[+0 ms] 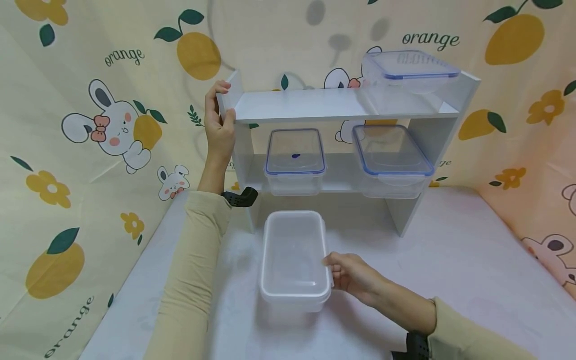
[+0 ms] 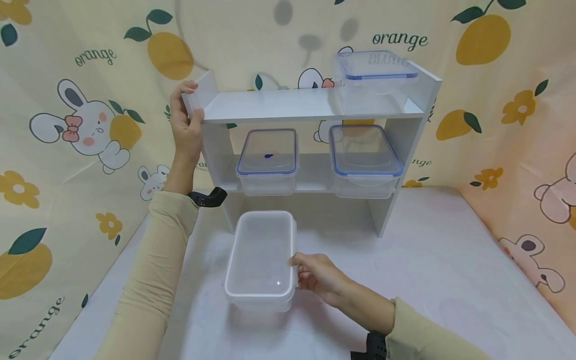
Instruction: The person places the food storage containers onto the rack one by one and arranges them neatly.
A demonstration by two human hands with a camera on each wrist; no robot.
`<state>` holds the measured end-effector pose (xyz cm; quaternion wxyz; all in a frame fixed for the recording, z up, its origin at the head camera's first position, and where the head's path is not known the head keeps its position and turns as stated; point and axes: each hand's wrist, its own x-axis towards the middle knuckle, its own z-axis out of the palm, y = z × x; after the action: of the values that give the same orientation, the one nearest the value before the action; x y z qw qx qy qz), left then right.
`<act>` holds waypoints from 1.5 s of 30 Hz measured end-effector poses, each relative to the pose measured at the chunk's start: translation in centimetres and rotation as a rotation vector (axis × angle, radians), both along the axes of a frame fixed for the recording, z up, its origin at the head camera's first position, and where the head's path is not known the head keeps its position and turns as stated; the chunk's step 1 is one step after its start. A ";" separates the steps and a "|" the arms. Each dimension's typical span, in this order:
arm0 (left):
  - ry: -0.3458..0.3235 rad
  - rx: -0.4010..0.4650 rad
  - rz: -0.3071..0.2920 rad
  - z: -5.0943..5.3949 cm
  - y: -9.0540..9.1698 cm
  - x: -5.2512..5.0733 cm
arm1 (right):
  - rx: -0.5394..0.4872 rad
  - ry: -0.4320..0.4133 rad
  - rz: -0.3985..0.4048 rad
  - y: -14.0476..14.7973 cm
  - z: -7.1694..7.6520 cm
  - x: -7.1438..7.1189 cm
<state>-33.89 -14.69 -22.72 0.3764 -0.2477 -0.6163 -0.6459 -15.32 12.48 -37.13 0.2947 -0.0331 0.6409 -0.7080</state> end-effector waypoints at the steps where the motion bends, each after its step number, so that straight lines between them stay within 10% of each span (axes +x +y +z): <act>1: -0.002 0.000 0.000 0.0 0.0 0.1 | 0.003 0.003 0.002 0.1 0.2 0.0; 26: -0.018 -0.006 -0.011 0.1 0.0 0.0 | -0.014 0.034 0.034 1.2 2.4 0.3; 37: -0.047 -0.007 -0.006 1.1 0.6 2.6 | -0.029 0.076 0.058 1.7 3.2 0.3; 45: -0.028 0.002 -0.023 1.2 0.7 2.6 | -0.008 0.068 0.047 1.9 4.1 0.5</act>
<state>-31.32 -13.98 -21.51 0.3605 -0.2455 -0.6179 -0.6542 -14.84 14.37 -33.06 0.2894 -0.0734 0.6467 -0.7019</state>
